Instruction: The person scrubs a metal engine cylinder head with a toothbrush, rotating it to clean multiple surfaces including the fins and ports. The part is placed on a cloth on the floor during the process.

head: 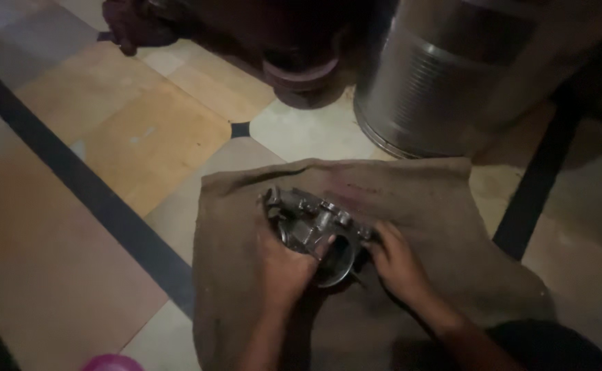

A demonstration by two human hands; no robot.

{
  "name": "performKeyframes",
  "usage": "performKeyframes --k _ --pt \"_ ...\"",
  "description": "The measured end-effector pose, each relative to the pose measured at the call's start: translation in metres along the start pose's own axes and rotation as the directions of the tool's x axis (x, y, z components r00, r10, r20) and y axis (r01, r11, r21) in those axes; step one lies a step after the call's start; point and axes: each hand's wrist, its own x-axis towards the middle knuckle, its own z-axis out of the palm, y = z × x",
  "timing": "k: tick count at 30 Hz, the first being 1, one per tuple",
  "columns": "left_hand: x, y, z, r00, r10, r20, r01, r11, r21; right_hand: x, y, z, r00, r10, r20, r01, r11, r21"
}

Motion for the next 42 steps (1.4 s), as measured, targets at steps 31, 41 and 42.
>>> performKeyframes --k 31,41,42 --pt "-0.006 0.025 0.0 0.989 0.145 -0.024 -0.094 0.751 0.653 0.023 -0.053 -0.064 0.987 0.08 0.139 -0.059 0.987 -0.15" --pt "-0.004 0.034 -0.005 0.997 0.07 -0.026 -0.037 0.765 0.643 0.024 -0.109 -0.069 0.867 0.448 0.217 -0.311 0.828 -0.466" --pt "-0.005 0.034 -0.005 0.999 0.048 -0.018 -0.025 0.763 0.646 0.022 -0.114 -0.067 0.843 0.475 0.253 -0.294 0.801 -0.522"
